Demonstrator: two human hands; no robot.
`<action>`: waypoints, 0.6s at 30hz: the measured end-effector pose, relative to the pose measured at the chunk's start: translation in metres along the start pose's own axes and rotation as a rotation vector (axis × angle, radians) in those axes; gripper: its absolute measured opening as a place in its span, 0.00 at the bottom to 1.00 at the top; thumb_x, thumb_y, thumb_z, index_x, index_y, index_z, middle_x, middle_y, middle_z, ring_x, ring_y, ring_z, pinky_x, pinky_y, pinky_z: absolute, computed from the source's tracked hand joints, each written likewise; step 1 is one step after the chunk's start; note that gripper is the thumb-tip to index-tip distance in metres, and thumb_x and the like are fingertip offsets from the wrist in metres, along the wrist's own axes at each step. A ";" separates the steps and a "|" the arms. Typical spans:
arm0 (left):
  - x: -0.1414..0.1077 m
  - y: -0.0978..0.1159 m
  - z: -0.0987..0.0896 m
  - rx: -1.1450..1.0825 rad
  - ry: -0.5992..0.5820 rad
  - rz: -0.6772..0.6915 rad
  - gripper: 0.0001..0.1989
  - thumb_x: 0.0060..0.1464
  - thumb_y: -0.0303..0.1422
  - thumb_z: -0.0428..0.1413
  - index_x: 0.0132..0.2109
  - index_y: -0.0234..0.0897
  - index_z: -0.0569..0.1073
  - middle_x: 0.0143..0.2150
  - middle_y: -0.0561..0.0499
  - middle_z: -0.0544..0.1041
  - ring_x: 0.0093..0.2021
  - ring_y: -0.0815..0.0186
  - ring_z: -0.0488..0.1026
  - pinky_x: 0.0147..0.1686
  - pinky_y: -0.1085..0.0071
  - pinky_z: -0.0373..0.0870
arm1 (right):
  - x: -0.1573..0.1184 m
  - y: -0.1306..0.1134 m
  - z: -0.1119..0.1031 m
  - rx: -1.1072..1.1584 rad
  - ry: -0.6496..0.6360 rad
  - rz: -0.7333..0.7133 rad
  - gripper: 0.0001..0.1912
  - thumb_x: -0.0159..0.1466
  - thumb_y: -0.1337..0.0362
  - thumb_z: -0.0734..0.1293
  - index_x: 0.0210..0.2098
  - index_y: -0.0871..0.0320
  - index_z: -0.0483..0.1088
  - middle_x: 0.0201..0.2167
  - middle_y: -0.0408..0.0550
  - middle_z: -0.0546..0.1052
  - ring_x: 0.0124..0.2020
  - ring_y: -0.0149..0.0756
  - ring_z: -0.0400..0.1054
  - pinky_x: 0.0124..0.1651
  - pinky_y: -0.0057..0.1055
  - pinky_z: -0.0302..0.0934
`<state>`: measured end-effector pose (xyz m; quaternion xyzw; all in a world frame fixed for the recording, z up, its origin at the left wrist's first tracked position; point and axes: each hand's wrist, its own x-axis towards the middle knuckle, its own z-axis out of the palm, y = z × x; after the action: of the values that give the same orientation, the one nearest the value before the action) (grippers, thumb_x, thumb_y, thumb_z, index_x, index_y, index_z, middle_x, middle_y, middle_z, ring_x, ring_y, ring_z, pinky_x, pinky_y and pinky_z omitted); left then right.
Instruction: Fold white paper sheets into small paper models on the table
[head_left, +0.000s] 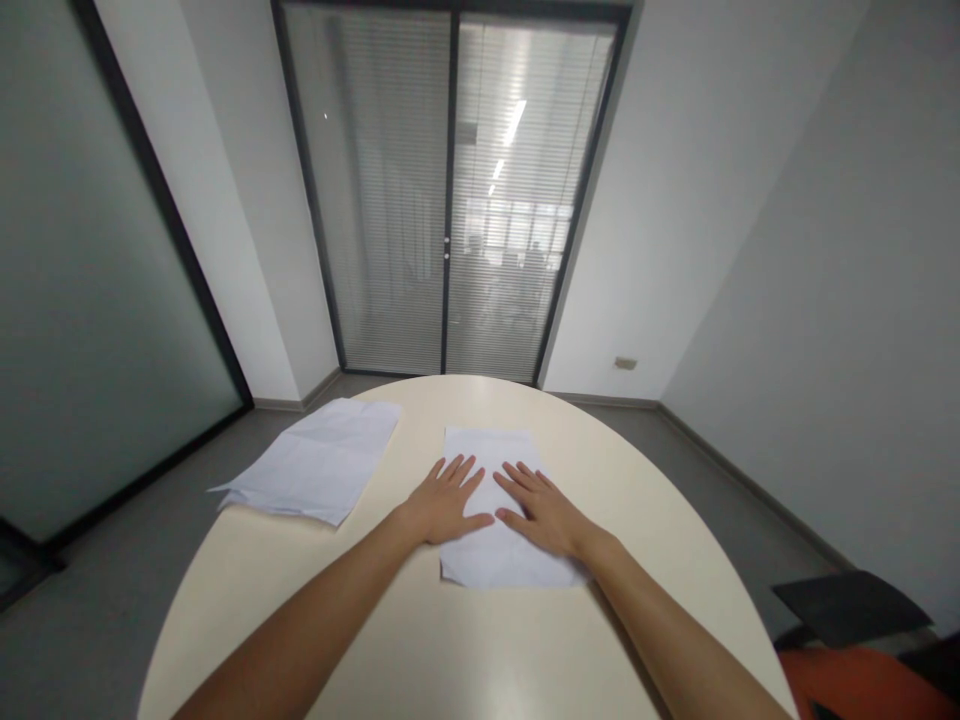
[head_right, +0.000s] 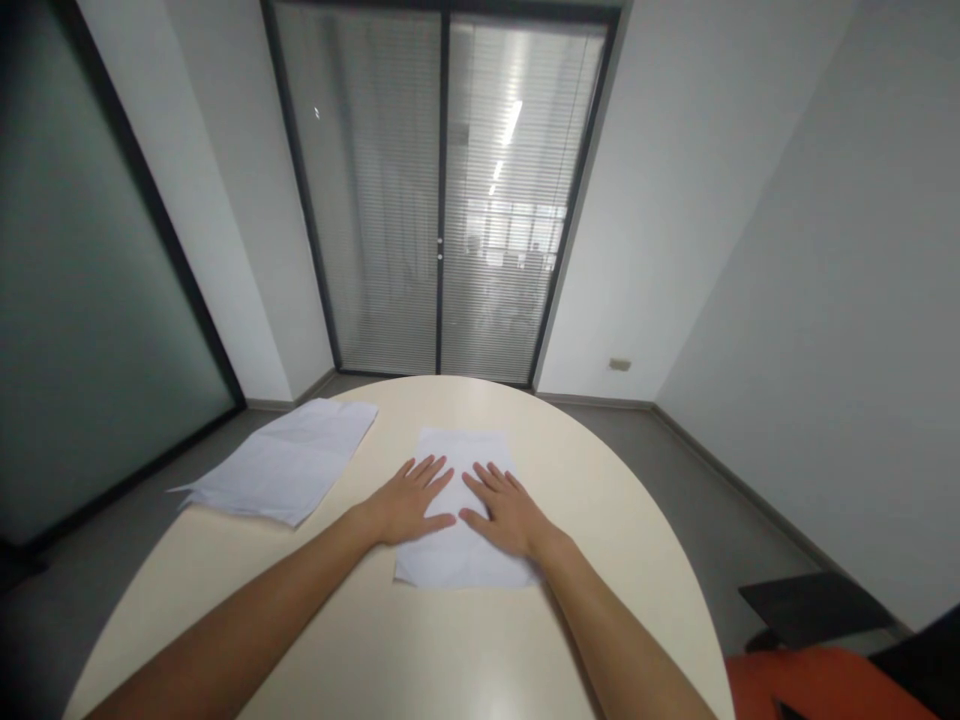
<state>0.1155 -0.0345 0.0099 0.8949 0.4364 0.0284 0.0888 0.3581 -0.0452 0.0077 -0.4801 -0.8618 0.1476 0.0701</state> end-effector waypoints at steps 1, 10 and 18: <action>-0.001 -0.001 0.000 0.004 0.008 0.010 0.40 0.64 0.58 0.39 0.73 0.38 0.49 0.75 0.40 0.43 0.74 0.50 0.39 0.70 0.47 0.38 | 0.001 0.000 0.001 -0.002 0.008 0.015 0.39 0.69 0.37 0.53 0.72 0.49 0.47 0.74 0.48 0.44 0.74 0.50 0.35 0.73 0.52 0.34; -0.022 -0.015 0.000 -0.067 0.028 0.080 0.37 0.63 0.57 0.44 0.72 0.45 0.51 0.75 0.43 0.43 0.74 0.48 0.39 0.69 0.45 0.39 | -0.002 -0.004 -0.005 0.001 0.020 -0.017 0.40 0.68 0.39 0.56 0.72 0.50 0.49 0.73 0.49 0.47 0.74 0.55 0.35 0.72 0.54 0.36; -0.029 -0.011 -0.010 -0.125 0.069 0.256 0.36 0.59 0.54 0.53 0.69 0.44 0.59 0.73 0.44 0.55 0.72 0.52 0.50 0.71 0.51 0.40 | -0.005 -0.004 -0.005 0.009 0.029 -0.031 0.41 0.66 0.38 0.58 0.71 0.51 0.52 0.73 0.50 0.49 0.73 0.58 0.35 0.72 0.55 0.37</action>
<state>0.0883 -0.0492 0.0189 0.9344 0.3191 0.0974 0.1249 0.3584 -0.0501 0.0138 -0.4684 -0.8675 0.1435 0.0869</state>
